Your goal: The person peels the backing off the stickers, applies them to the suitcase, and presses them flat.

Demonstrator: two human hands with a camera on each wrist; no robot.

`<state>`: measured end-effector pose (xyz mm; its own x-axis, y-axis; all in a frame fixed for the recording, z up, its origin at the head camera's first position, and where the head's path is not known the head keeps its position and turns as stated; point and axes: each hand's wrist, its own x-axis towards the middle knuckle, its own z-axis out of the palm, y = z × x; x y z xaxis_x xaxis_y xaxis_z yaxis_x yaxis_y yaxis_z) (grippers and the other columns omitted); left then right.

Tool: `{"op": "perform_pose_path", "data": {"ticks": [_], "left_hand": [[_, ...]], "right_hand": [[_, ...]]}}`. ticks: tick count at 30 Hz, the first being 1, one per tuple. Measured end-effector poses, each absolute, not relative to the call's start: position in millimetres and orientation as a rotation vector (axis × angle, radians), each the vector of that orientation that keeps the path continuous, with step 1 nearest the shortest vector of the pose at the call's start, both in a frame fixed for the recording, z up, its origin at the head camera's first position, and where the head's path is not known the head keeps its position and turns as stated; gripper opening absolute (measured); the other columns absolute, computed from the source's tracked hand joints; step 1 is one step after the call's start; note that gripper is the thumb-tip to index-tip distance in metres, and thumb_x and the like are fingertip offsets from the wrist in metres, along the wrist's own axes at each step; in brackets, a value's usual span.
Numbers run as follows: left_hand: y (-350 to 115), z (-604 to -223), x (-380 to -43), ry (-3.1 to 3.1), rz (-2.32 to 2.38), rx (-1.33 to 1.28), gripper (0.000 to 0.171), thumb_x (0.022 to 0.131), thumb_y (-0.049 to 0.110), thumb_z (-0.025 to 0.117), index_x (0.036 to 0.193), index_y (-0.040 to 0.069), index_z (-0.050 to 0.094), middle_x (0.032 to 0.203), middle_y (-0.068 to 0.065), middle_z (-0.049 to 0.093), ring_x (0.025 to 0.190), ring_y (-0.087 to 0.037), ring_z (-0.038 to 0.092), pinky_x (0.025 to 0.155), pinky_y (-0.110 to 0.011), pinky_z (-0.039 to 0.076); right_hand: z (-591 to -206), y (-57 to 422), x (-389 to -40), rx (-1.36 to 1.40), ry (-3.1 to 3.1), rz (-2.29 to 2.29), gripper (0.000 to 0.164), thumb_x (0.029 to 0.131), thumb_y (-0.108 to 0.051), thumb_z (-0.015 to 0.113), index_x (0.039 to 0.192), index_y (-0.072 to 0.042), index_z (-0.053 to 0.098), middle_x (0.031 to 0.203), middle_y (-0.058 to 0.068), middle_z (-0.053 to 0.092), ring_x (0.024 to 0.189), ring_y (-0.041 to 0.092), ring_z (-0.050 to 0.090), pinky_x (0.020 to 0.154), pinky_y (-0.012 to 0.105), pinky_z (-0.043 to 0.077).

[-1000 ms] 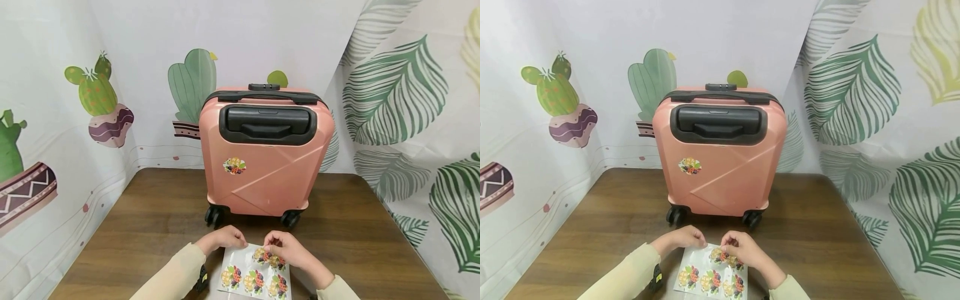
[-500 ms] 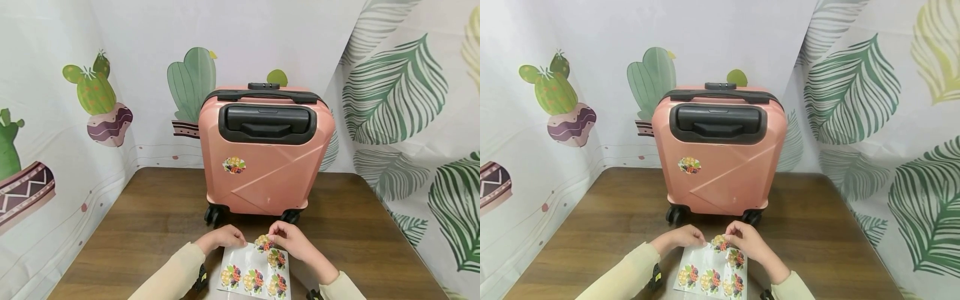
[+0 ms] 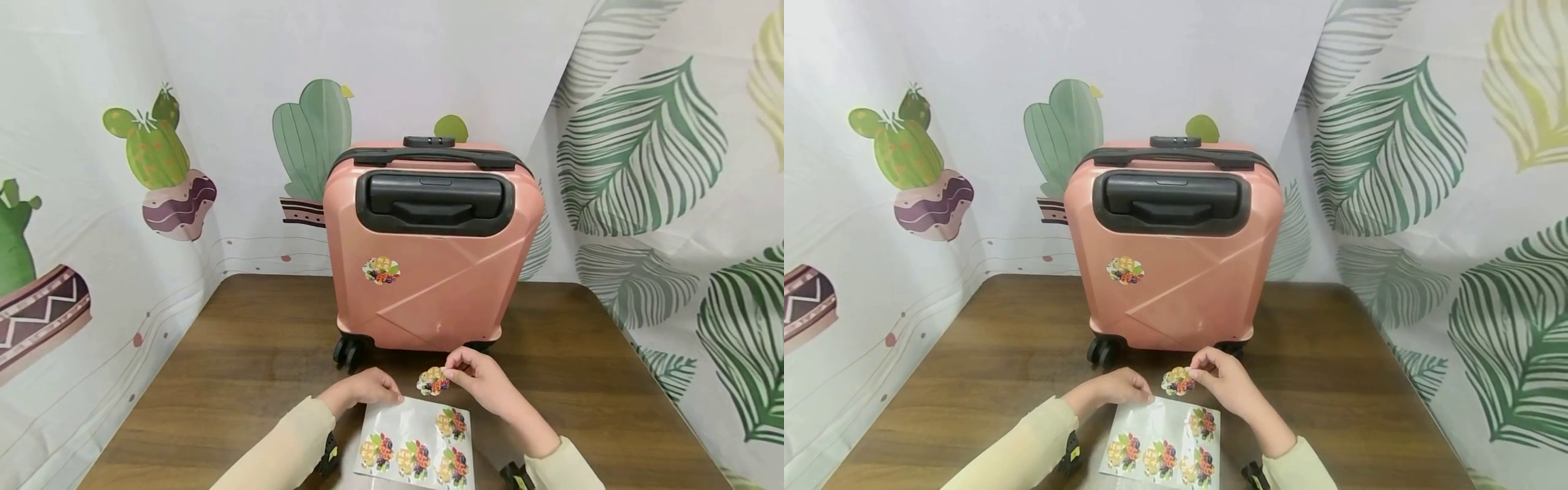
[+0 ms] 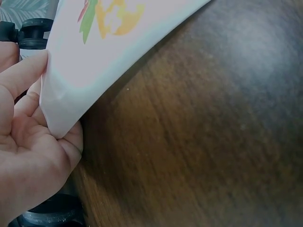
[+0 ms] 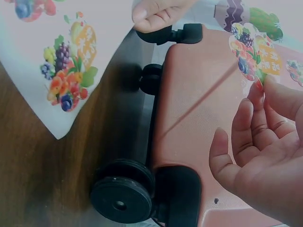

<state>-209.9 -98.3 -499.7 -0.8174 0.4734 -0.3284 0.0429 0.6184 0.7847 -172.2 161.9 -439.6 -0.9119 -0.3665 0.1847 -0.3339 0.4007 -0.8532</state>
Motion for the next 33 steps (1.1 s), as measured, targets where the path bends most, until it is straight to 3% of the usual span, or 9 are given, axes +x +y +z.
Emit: {"op": "perform_pose_path", "data": {"ticks": [6, 33], "left_hand": [[-97.9, -498.6, -209.2, 2.337, 1.099, 0.424, 0.014, 0.091, 0.016, 0.074, 0.093, 0.003, 0.08, 0.093, -0.006, 0.077, 0.074, -0.006, 0.056, 0.067, -0.022, 0.048], [-100.1, -497.6, -212.1, 2.329, 1.085, 0.462, 0.016, 0.091, 0.015, 0.074, 0.092, 0.001, 0.08, 0.088, -0.006, 0.076, 0.07, -0.004, 0.055, 0.064, -0.019, 0.047]], "right_hand": [[-432.5, 164.7, -172.2, -0.607, 2.611, -1.591, 0.008, 0.097, -0.01, 0.068, 0.094, -0.004, 0.064, 0.085, 0.002, 0.062, 0.07, -0.001, 0.049, 0.063, 0.022, 0.044], [-396.4, 164.6, -179.0, -0.627, 2.754, -1.684, 0.006, 0.095, -0.005, 0.069, 0.093, -0.002, 0.065, 0.083, 0.004, 0.066, 0.071, 0.0, 0.053, 0.065, 0.023, 0.046]]}}
